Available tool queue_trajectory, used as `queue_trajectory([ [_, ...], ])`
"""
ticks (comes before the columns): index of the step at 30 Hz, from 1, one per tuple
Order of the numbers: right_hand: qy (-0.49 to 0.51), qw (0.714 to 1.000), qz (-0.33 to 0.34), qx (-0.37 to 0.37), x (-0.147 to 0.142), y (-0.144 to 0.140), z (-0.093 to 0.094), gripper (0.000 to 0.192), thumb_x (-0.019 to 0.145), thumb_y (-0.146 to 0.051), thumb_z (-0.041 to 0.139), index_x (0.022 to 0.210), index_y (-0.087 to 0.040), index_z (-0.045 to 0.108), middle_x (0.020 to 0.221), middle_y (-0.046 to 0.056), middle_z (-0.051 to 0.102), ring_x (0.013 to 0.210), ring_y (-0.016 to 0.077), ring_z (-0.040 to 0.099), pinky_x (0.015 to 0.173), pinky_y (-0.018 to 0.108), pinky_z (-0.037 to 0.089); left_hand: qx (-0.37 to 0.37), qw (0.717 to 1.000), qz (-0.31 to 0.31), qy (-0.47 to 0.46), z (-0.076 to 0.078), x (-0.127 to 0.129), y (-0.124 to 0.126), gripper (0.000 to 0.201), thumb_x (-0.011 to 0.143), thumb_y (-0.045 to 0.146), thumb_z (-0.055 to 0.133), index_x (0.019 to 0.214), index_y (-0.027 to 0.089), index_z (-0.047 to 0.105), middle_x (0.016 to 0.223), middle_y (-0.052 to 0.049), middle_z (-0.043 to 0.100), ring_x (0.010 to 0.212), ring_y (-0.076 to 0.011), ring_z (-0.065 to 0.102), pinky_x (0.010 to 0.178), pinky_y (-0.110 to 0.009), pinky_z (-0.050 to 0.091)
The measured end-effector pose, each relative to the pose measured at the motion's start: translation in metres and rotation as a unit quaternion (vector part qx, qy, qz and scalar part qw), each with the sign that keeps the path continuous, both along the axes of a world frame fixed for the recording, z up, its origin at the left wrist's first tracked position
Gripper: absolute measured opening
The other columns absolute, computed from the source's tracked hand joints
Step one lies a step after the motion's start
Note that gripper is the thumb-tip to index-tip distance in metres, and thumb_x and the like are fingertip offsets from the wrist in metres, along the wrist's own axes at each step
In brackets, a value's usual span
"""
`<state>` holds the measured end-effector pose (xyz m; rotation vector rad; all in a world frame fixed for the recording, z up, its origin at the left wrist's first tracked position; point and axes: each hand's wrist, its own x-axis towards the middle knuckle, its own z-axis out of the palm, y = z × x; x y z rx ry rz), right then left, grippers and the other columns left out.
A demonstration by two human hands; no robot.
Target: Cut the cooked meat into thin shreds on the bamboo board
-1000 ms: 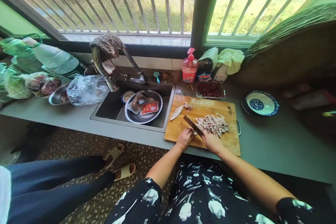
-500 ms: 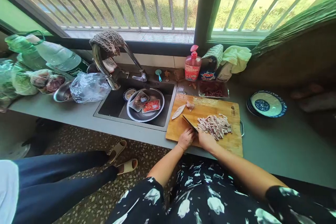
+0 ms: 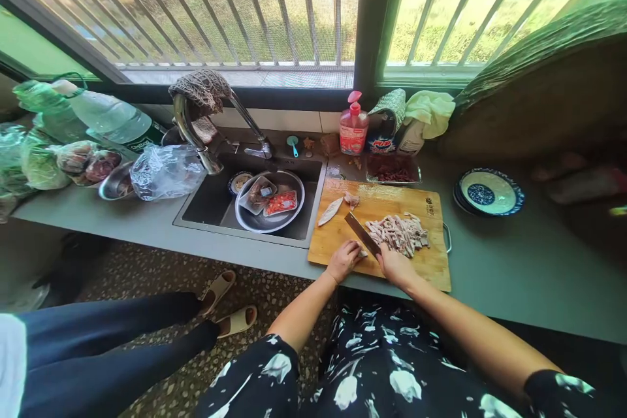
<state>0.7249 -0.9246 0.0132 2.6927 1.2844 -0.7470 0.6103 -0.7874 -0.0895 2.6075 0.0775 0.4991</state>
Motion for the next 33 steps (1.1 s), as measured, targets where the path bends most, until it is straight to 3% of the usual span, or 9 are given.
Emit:
queue_trajectory([
  [6,0.005,1.000,-0.012,-0.006,-0.018,0.014,-0.007,0.021,0.089,-0.028,0.029,0.100,-0.014,0.041,0.075,0.011,0.062,0.070,0.0212,0.062,0.059,0.026,0.041,0.006,0.999,-0.026,-0.020,0.001,0.004,0.006,0.022,0.085,0.029,0.044,0.092,0.013,0.058,0.100,-0.008,0.058,0.100,-0.0157,0.050,0.088,-0.032,0.046],
  [13,0.032,0.997,-0.029,-0.071,-0.032,-0.021,-0.014,0.021,0.087,-0.022,0.031,0.103,-0.011,0.041,0.071,0.013,0.062,0.070,0.0254,0.062,0.059,0.032,0.043,-0.002,0.999,-0.003,-0.043,0.002,0.006,0.003,0.020,0.086,0.026,0.043,0.088,0.014,0.060,0.098,-0.007,0.060,0.099,-0.0146,0.052,0.088,-0.031,0.046],
  [18,0.019,0.998,-0.022,-0.052,-0.026,0.018,-0.012,0.022,0.084,-0.011,0.031,0.104,-0.010,0.041,0.079,0.015,0.061,0.078,0.0235,0.062,0.064,0.030,0.043,-0.015,1.000,0.004,-0.019,-0.005,0.003,0.002,0.020,0.085,0.025,0.043,0.091,0.015,0.059,0.098,-0.007,0.060,0.103,-0.0155,0.050,0.089,-0.033,0.046],
  [21,0.026,0.999,-0.033,-0.031,-0.013,0.036,-0.011,0.023,0.087,-0.019,0.033,0.107,-0.010,0.039,0.083,0.015,0.061,0.078,0.0212,0.061,0.064,0.027,0.042,-0.015,1.000,-0.002,-0.020,-0.008,0.000,0.002,0.020,0.085,0.025,0.044,0.095,0.015,0.058,0.099,-0.007,0.059,0.105,-0.0158,0.049,0.091,-0.035,0.045],
  [28,0.006,0.998,-0.064,-0.022,-0.009,-0.003,-0.014,0.025,0.088,-0.028,0.031,0.105,-0.012,0.039,0.077,0.012,0.062,0.071,0.0215,0.062,0.060,0.027,0.041,-0.029,0.998,-0.009,-0.049,-0.011,-0.007,0.006,0.024,0.087,0.024,0.041,0.105,0.014,0.054,0.107,-0.009,0.055,0.109,-0.0161,0.045,0.090,-0.034,0.045],
  [33,0.014,1.000,-0.020,-0.009,-0.025,0.006,-0.013,0.024,0.088,-0.029,0.032,0.105,-0.013,0.038,0.073,0.010,0.061,0.069,0.0212,0.062,0.058,0.026,0.040,-0.012,0.999,-0.043,-0.023,-0.005,-0.008,0.012,0.024,0.088,0.021,0.036,0.099,0.014,0.056,0.104,-0.008,0.056,0.107,-0.0170,0.045,0.090,-0.034,0.045],
])
